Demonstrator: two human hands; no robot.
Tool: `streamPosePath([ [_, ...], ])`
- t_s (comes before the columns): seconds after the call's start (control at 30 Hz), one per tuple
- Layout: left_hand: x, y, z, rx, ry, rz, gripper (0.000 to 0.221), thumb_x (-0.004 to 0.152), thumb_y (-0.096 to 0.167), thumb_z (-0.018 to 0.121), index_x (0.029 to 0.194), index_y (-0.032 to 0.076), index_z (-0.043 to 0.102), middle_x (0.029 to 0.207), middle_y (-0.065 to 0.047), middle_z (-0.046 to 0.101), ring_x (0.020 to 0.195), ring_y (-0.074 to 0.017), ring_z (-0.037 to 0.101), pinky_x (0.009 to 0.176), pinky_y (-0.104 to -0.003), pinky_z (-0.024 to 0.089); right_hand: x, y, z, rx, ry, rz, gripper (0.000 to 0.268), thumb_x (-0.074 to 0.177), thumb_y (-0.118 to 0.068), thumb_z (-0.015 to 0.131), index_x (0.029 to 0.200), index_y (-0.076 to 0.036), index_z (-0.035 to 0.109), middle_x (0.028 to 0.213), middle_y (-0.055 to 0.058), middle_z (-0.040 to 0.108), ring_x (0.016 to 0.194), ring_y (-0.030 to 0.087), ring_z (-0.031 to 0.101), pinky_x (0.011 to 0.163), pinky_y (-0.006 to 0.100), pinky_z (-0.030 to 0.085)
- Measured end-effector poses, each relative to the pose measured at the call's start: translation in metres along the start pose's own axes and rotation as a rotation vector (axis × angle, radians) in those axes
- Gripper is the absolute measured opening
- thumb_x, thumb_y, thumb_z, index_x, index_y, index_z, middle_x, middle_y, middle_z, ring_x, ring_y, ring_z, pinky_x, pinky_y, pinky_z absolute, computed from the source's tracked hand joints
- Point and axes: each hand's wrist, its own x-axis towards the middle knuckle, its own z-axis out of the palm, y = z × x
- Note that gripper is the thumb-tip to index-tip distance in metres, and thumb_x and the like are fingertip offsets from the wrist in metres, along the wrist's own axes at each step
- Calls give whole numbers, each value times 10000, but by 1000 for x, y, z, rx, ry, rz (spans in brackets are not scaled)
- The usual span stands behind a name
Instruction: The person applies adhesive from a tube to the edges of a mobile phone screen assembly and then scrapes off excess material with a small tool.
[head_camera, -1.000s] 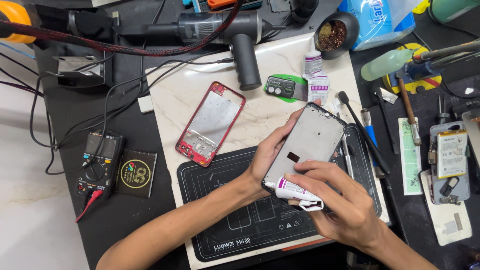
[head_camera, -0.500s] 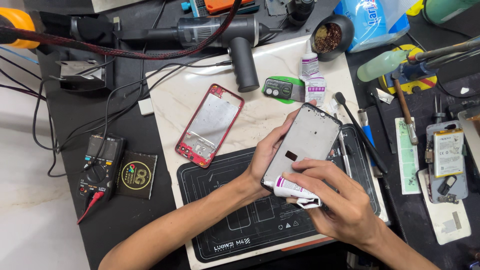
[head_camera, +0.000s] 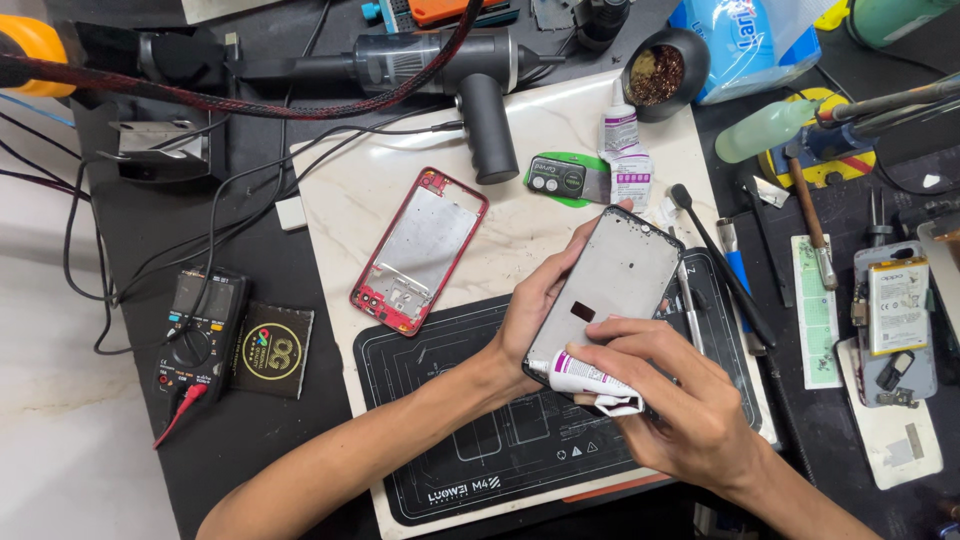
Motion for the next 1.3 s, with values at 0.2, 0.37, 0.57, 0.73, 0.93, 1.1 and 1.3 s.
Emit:
streamPosePath([
  [0.2, 0, 1, 1, 23, 22, -2, 544, 1153, 335, 294, 1666, 154, 269, 1508, -154, 468, 1288, -257, 567, 1106, -396, 487, -1, 1, 1, -5, 6, -14, 476, 722, -37, 829, 1182, -30, 706, 1056, 130, 704, 1084, 294, 724, 902, 387, 623],
  [0.37, 0, 0, 1, 18, 14, 5, 558, 1141, 316, 305, 1666, 130, 269, 1539, -123, 458, 1307, -233, 565, 1124, -392, 480, -2, 2, 1, 0, 4, -4, 477, 715, -35, 828, 1178, -32, 716, 1045, 122, 707, 1068, 288, 727, 897, 384, 624],
  [0.57, -2, 2, 7, 78, 49, -14, 571, 1116, 318, 304, 1653, 132, 258, 1540, -139, 457, 1339, -233, 541, 1162, -391, 443, -6, 8, 0, -32, 117, 86, 438, 744, -8, 804, 1173, -33, 718, 1088, 127, 704, 1048, 249, 729, 876, 341, 620],
  [0.73, -4, 1, 11, 358, 194, -75, 614, 1076, 396, 287, 1627, 124, 271, 1532, -165, 470, 1326, -247, 531, 1114, -405, 435, -24, 28, -20, 161, 347, 423, 320, 918, -24, 724, 1236, 5, 700, 1143, 78, 666, 970, 131, 679, 782, 224, 561],
  [0.93, -6, -5, 10, 367, 290, -265, 706, 1039, 528, 281, 1587, 82, 259, 1536, -182, 475, 1375, -254, 525, 1122, -411, 454, -50, 49, -28, 301, 425, 620, 290, 993, -40, 669, 1271, 38, 695, 1099, 36, 654, 942, 73, 626, 807, 182, 497],
  [1.1, -14, -5, 18, 784, 201, -251, 761, 1046, 432, 483, 1639, 25, 232, 1564, -181, 487, 1356, -187, 521, 1119, -314, 395, -60, 54, -22, 408, 377, 685, 335, 961, -17, 694, 1293, 30, 702, 1076, 35, 630, 870, 64, 599, 717, 191, 480],
  [1.3, -31, 19, 37, 1332, 282, -191, 758, 998, 311, 572, 1590, -10, 223, 1230, -143, 512, 1010, -186, 650, 852, -317, 576, -56, 52, -17, 417, 321, 615, 370, 934, 14, 704, 1303, 33, 678, 1106, 46, 644, 985, 78, 624, 845, 194, 493],
])
